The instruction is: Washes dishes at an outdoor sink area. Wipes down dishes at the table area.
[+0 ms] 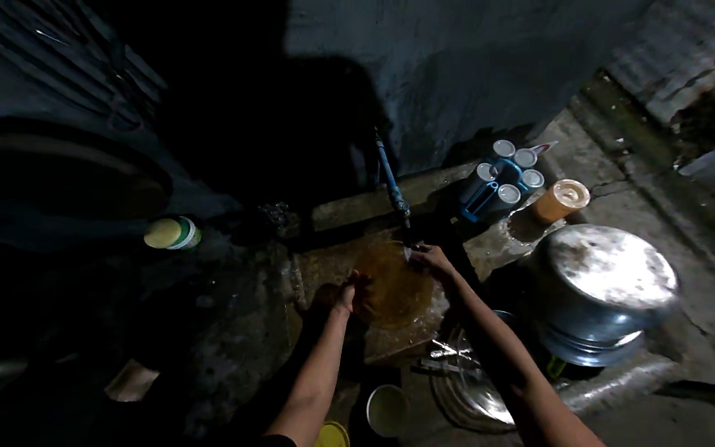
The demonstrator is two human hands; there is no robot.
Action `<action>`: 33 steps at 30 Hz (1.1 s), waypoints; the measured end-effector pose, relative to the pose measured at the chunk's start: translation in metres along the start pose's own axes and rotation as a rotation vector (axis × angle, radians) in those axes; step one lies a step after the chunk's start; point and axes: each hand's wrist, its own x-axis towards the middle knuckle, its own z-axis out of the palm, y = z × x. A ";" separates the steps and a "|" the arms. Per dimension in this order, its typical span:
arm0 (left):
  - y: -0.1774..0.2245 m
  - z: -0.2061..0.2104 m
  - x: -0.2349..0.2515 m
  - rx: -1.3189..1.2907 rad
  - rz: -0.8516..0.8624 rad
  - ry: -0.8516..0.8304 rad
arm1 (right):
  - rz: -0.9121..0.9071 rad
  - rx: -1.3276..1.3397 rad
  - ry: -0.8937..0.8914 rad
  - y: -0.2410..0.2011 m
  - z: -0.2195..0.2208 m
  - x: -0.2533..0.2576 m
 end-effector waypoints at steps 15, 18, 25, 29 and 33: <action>0.016 0.035 0.016 0.118 -0.231 0.031 | -0.503 -0.558 -0.352 0.055 0.043 -0.055; -0.003 0.042 0.017 0.267 -0.096 0.189 | -0.199 0.028 -0.185 0.052 0.045 -0.025; -0.034 0.036 0.019 0.916 -0.075 0.152 | -0.043 0.121 0.135 0.022 0.056 0.017; -0.059 0.037 0.023 1.056 -0.002 0.107 | 0.034 0.010 0.235 0.016 0.062 0.027; -0.038 0.050 0.003 1.136 -0.075 0.178 | 0.126 0.085 0.098 0.022 0.057 0.031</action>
